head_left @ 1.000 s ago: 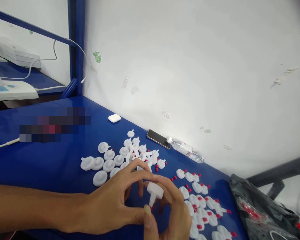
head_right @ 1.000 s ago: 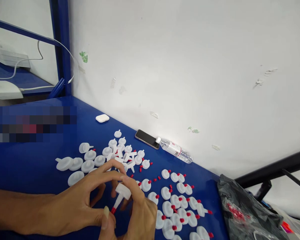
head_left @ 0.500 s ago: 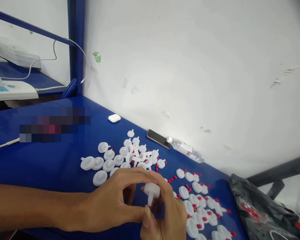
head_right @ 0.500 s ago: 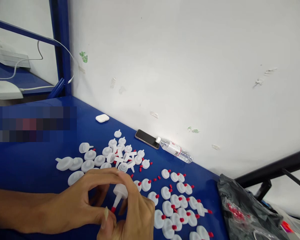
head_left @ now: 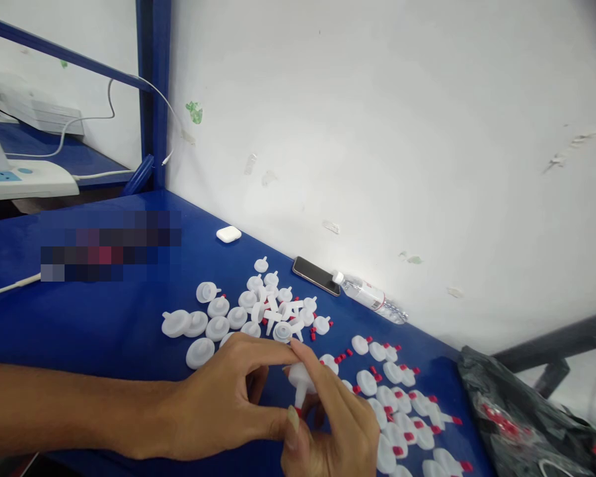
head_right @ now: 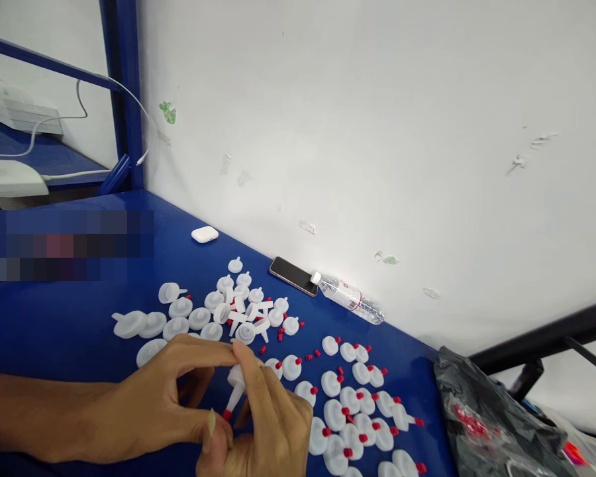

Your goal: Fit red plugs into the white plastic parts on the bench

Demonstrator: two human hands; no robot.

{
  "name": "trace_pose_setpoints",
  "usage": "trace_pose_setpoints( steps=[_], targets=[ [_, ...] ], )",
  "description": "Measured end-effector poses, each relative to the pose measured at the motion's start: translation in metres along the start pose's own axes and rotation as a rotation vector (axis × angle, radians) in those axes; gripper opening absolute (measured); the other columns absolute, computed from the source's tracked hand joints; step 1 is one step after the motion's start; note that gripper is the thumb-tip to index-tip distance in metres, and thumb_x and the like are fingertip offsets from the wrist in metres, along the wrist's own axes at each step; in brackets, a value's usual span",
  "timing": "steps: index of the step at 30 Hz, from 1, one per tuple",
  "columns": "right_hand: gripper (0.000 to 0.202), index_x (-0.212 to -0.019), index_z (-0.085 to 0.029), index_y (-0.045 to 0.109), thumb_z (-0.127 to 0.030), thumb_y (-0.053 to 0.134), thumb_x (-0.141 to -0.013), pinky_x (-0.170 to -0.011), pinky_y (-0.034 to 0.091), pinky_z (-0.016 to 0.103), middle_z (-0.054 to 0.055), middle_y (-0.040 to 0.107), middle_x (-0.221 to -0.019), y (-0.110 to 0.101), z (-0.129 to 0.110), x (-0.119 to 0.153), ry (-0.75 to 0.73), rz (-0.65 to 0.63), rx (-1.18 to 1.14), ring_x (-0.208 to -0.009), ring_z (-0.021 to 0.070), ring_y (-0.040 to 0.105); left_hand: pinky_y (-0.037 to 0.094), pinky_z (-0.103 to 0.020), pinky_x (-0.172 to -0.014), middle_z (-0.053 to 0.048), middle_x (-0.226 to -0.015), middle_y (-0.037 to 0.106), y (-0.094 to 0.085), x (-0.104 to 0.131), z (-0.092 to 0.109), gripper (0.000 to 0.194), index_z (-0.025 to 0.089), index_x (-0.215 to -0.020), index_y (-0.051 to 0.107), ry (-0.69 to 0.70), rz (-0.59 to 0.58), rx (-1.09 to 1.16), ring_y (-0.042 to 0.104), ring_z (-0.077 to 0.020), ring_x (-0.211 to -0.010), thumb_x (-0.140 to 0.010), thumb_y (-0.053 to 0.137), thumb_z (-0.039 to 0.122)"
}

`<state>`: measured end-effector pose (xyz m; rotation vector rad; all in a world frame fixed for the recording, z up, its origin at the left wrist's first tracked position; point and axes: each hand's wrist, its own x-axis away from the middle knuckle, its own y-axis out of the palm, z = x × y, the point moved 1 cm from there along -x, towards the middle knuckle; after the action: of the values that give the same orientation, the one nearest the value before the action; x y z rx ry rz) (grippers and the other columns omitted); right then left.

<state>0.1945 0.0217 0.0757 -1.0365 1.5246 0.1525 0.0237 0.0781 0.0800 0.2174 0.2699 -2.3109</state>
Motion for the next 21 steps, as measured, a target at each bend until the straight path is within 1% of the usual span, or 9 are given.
trace_pose_setpoints(
  steps=[2, 4, 5, 7, 9, 12, 15, 18, 21],
  targets=[
    [0.064, -0.16, -0.027, 0.061, -0.033, 0.059, -0.097, -0.036, 0.047, 0.012, -0.001, 0.077, -0.067, -0.006, -0.002, -0.012, -0.069, -0.083, -0.078, -0.031, 0.0097, 0.058, 0.026, -0.018, -0.047, 0.01, -0.061, 0.046, 0.0, 0.001, 0.0, 0.027, 0.019, -0.098, 0.082, -0.009, -0.005, -0.019, 0.034, -0.0064, -0.053, -0.084, 0.09, 0.041],
    [0.068, -0.163, -0.028, 0.058, -0.029, 0.06, -0.094, -0.038, 0.047, 0.009, -0.001, 0.077, -0.065, -0.009, -0.003, -0.018, -0.103, -0.109, -0.104, -0.03, 0.0088, 0.059, 0.024, -0.019, -0.045, 0.01, -0.057, 0.04, -0.001, 0.001, -0.001, 0.032, 0.019, -0.098, 0.082, -0.016, -0.014, -0.032, 0.032, -0.0069, -0.051, -0.082, 0.091, 0.045],
    [0.068, -0.162, -0.029, 0.058, -0.028, 0.06, -0.094, -0.037, 0.047, 0.01, -0.001, 0.077, -0.065, -0.009, -0.003, -0.017, -0.101, -0.105, -0.104, -0.03, 0.0088, 0.059, 0.024, -0.02, -0.044, 0.01, -0.056, 0.04, -0.001, 0.001, -0.001, 0.032, 0.019, -0.097, 0.082, -0.019, -0.019, -0.036, 0.031, -0.007, -0.05, -0.082, 0.091, 0.046],
    [0.062, -0.158, -0.03, 0.063, -0.031, 0.061, -0.096, -0.036, 0.048, 0.013, -0.002, 0.077, -0.067, -0.006, -0.003, -0.01, -0.05, -0.067, -0.075, -0.031, 0.0099, 0.058, 0.025, -0.02, -0.044, 0.01, -0.055, 0.039, -0.001, 0.001, -0.001, 0.031, 0.018, -0.093, 0.08, -0.021, -0.028, -0.038, 0.031, -0.0067, -0.049, -0.083, 0.09, 0.046],
    [0.053, -0.149, -0.028, 0.069, -0.037, 0.06, -0.097, -0.037, 0.05, 0.018, -0.003, 0.075, -0.069, 0.0, -0.003, 0.002, 0.04, -0.004, -0.023, -0.034, 0.0109, 0.057, 0.025, -0.018, -0.045, 0.011, -0.056, 0.039, 0.0, 0.002, -0.001, 0.027, 0.018, -0.093, 0.079, -0.019, -0.025, -0.033, 0.031, -0.0061, -0.05, -0.084, 0.089, 0.043],
    [0.047, -0.14, -0.023, 0.073, -0.039, 0.058, -0.099, -0.042, 0.053, 0.021, -0.002, 0.073, -0.073, 0.007, -0.003, 0.014, 0.086, 0.024, 0.041, -0.038, 0.0109, 0.055, 0.028, -0.016, -0.048, 0.01, -0.061, 0.045, 0.0, 0.002, 0.0, 0.018, 0.02, -0.094, 0.077, -0.003, -0.017, -0.02, 0.035, -0.0053, -0.053, -0.087, 0.084, 0.034],
    [0.046, -0.139, -0.022, 0.074, -0.038, 0.057, -0.099, -0.041, 0.051, 0.022, -0.001, 0.074, -0.075, 0.008, -0.004, 0.014, 0.077, 0.009, 0.086, -0.038, 0.011, 0.054, 0.034, -0.017, -0.049, 0.009, -0.071, 0.057, 0.0, 0.0, 0.001, 0.014, 0.02, -0.096, 0.076, 0.016, -0.017, -0.008, 0.04, -0.0059, -0.055, -0.086, 0.08, 0.028],
    [0.046, -0.139, -0.022, 0.074, -0.04, 0.056, -0.101, -0.04, 0.049, 0.022, -0.002, 0.075, -0.074, 0.007, -0.005, 0.011, 0.078, 0.006, 0.085, -0.037, 0.0113, 0.055, 0.038, -0.019, -0.05, 0.006, -0.076, 0.063, 0.001, 0.0, 0.0, 0.02, 0.019, -0.097, 0.076, 0.043, -0.005, -0.003, 0.044, -0.0074, -0.055, -0.083, 0.082, 0.032],
    [0.049, -0.137, -0.025, 0.075, -0.054, 0.054, -0.104, -0.04, 0.048, 0.024, -0.002, 0.076, -0.072, 0.006, -0.008, 0.011, 0.096, 0.028, 0.094, -0.037, 0.0127, 0.057, 0.039, -0.019, -0.05, 0.006, -0.077, 0.063, 0.001, 0.001, -0.001, 0.025, 0.019, -0.099, 0.076, 0.049, 0.006, -0.005, 0.047, -0.0078, -0.056, -0.083, 0.084, 0.036]
  ],
)
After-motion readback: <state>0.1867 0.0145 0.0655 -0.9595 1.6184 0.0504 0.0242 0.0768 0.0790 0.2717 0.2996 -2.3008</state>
